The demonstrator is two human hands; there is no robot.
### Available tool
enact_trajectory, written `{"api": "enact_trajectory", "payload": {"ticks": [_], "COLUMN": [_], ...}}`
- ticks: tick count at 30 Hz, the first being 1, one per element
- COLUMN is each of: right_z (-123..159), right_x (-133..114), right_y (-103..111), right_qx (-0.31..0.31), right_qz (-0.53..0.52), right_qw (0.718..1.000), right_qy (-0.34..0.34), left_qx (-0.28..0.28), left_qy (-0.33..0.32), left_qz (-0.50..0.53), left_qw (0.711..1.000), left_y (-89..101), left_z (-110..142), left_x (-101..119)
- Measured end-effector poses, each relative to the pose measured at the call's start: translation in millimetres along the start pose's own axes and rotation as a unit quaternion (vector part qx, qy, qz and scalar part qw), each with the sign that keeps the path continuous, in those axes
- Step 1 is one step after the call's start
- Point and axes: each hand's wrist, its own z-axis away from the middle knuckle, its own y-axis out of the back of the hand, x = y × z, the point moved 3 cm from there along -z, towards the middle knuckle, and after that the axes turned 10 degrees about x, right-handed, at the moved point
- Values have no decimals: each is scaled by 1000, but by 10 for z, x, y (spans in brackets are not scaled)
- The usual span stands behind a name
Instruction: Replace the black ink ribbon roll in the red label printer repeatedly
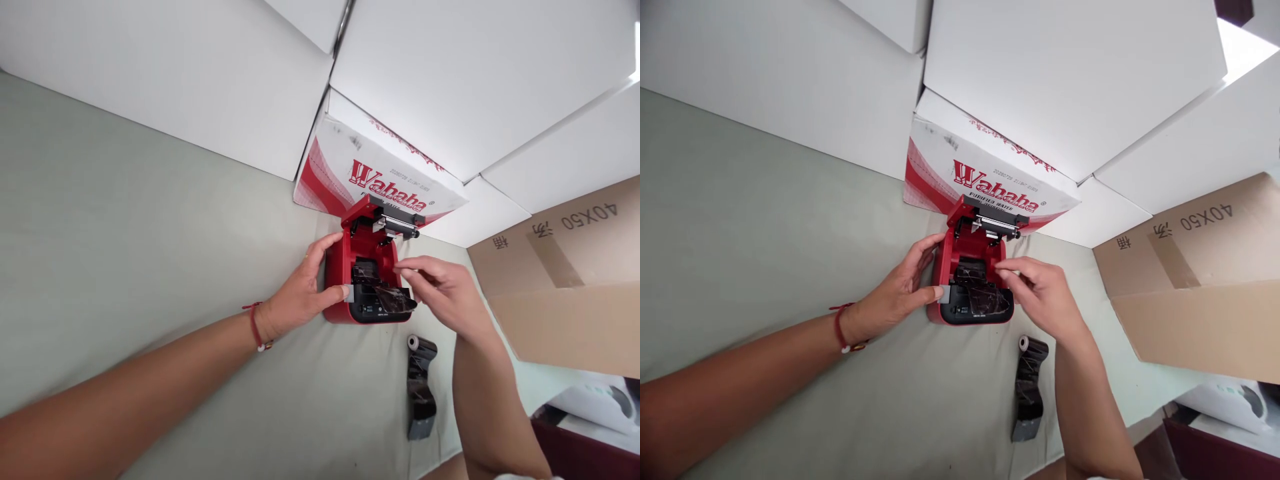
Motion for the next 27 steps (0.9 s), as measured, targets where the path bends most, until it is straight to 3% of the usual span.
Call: {"api": "enact_trajectory", "payload": {"ticks": [4,8,11,15,19,23,27], "right_z": [-329,-463,-520,-528,-359,4,431], "right_x": [-164,-244,-266,-275,-288,-266,83], "right_y": [-342,-549,-594,-597,-440,45,667], "right_qx": [-134,-236,-265,-235,-149,-30,53], "right_qz": [169,310,368,373,284,153,97], "right_qw": [974,919,890,898,947,986,987], "right_qy": [72,63,40,15,-24,-58,-120], "left_qx": [-5,-7,-3,-2,-4,-4,-8], "left_qy": [-2,-1,-2,-8,-19,-19,-18], "left_qz": [11,18,15,10,14,17,18], "left_qw": [1000,1000,1000,1000,1000,1000,1000], "left_y": [-6,-15,-16,-11,-11,-12,-7], "left_z": [0,4,4,3,6,13,16], "left_x": [11,28,35,36,29,28,38]}}
